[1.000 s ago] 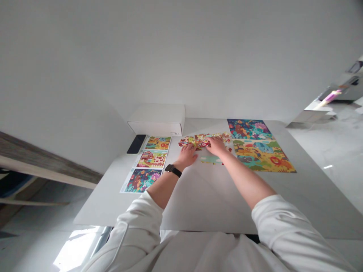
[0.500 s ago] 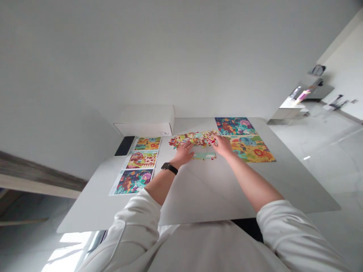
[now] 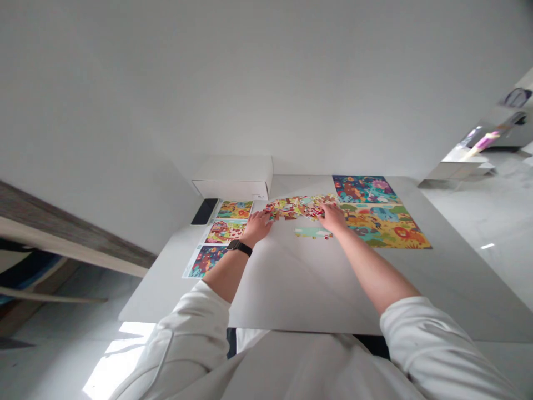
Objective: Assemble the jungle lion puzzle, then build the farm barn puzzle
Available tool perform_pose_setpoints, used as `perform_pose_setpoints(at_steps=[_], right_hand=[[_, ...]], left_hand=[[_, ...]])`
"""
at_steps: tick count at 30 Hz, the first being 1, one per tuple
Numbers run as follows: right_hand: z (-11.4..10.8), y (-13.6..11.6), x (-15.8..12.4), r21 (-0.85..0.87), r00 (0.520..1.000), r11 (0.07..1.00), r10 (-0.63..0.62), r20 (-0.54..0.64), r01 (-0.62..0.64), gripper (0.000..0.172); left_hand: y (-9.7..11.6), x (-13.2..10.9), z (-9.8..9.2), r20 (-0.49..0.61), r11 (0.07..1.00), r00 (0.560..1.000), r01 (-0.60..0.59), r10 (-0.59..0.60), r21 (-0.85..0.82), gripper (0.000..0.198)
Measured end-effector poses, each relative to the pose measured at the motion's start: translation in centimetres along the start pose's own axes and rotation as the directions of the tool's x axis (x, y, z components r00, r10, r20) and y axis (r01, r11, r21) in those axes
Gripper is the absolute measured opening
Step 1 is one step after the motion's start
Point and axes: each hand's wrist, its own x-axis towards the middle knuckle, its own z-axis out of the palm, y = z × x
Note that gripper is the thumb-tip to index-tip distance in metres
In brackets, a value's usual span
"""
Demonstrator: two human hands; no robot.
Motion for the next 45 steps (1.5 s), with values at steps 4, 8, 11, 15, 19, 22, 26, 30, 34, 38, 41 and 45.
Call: perform_pose_setpoints(at_steps=[4,8,11,15,19,22,26,30,34,38,41,45], right_hand=[[0.1,0.0,0.2,-0.009,1.0,1.0,0.005,0.02,-0.005,0.05],[-0.5,0.5,0.2,-0.024,0.999,0.999,0.035,0.04,-0.034,0.052],[-0.8,0.9,0.2,-0.025,0.998,0.999,0.047,0.042,-0.046,0.053],[-0.6,0.5,0.3,-0.007,1.0,1.0,-0.017,0.009,0.017,0.056],[-0.1,-1.3,0.6,0.077,0.982,0.979,-0.183,-0.046,0.186,0.047],[0.1,-3.4,0.8,0.136,0.937,0.927,-0.347,-0.047,0.35,0.044],[0.5,-5.7,0.9,0.135,0.867,0.862,-0.497,0.035,0.488,0.043],[0.8,-6.0,0.9,0.091,0.872,0.878,-0.479,0.105,0.471,0.037],[0.8,-4.8,0.8,0.077,0.897,0.901,-0.432,0.096,0.426,0.034],[1.0,-4.1,0.7,0.09,0.901,0.904,-0.426,0.084,0.419,0.035],[1.1,-4.2,0.7,0.092,0.905,0.908,-0.416,0.087,0.409,0.035],[1.1,-4.2,0.6,0.081,0.908,0.913,-0.407,0.094,0.401,0.037]], left_hand=[[-0.5,0.1,-0.8,0.027,0.999,1.0,0.004,-0.003,-0.035,0.043],[-0.6,-0.3,-1.7,0.002,0.997,0.998,0.069,-0.069,-0.037,0.042],[-0.7,-0.5,-2.1,-0.033,0.993,0.993,0.117,-0.118,-0.025,0.039],[-0.8,-0.4,-1.8,-0.053,0.994,0.996,0.071,-0.075,-0.084,0.041],[-1.1,0.0,-1.2,-0.011,0.996,0.999,0.042,-0.043,-0.078,0.035],[-1.5,0.5,-0.9,-0.025,0.996,0.997,0.077,-0.078,-0.035,0.04],[-1.7,1.8,-0.8,-0.052,0.995,0.995,0.083,-0.086,-0.062,0.048],[-1.5,3.7,-0.7,-0.042,0.997,0.999,0.025,-0.028,-0.07,0.048],[-1.5,4.8,-1.1,0.039,1.0,0.999,0.022,-0.021,-0.022,0.035],[-1.7,5.1,-1.7,0.061,0.994,0.992,0.113,-0.113,0.004,0.025],[-1.7,5.3,-1.8,0.064,0.986,0.985,0.162,-0.161,-0.025,0.021],[-1.4,5.8,-1.8,0.016,0.961,0.968,0.249,-0.249,-0.118,0.034]])
